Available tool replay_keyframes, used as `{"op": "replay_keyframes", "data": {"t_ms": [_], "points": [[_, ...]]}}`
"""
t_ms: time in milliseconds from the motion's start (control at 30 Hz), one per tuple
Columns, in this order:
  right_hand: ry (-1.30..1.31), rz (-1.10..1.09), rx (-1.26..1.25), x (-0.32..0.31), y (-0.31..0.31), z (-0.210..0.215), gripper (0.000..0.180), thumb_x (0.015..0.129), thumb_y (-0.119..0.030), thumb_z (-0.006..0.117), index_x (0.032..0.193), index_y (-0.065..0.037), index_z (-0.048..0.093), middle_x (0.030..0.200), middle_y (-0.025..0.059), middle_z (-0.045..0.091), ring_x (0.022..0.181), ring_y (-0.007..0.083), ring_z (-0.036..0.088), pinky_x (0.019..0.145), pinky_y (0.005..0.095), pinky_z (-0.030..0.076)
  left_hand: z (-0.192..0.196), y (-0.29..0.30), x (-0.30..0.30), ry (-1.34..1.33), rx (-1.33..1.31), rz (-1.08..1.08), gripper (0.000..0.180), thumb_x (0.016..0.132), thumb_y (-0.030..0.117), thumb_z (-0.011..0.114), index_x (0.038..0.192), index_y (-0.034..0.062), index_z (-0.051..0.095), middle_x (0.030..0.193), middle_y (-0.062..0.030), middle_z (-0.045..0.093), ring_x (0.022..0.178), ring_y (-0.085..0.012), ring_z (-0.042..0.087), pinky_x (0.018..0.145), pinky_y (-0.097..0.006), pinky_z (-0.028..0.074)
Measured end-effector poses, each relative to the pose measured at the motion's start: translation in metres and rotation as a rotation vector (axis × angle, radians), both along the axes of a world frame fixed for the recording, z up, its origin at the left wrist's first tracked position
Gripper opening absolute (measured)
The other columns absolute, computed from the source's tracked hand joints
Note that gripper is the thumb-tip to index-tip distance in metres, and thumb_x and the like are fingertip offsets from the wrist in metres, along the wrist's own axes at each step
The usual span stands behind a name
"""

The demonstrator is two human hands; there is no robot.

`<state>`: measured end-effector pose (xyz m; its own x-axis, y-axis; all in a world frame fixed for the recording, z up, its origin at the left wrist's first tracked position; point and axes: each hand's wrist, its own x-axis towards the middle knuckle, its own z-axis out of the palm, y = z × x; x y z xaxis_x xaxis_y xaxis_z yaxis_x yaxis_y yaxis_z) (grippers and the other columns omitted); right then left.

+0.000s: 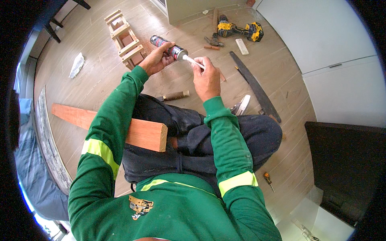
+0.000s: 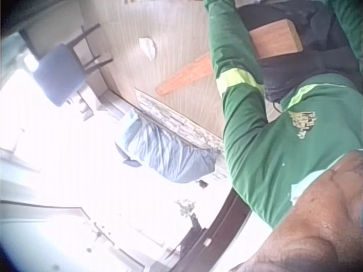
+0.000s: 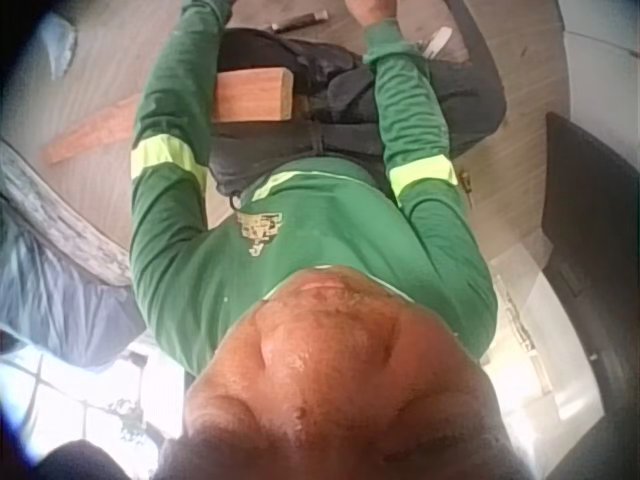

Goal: The person sits on the floor and uses a hand saw to cut a small wooden dowel. They then apply glue from a tube to the dowel and insert it into a pre-drilled hole in a larger wooden block, pressing the pieces together to assemble them.

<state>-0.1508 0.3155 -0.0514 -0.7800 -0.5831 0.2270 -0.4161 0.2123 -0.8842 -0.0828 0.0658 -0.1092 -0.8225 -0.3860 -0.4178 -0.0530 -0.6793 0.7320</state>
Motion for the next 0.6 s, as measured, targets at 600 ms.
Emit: {"op": "replay_keyframes", "data": {"t_ms": [600], "points": [[-0.376, -0.036, -0.017, 0.001, -0.009, -0.016, 0.021, 0.108, -0.017, 0.071, 0.12, 0.0, 0.067, 0.098, 0.012, 0.079, 0.076, 0.0167, 0.073, 0.071, 0.0327, 0.059, 0.007, 0.001, 0.002, 0.017, -0.164, -0.051, 0.037, 0.103, 0.031, 0.081, 0.122, 0.0019, 0.068, 0.113, -0.0108, 0.073, 0.09, -0.0163, 0.074, 0.076, -0.027, 0.066]]}}
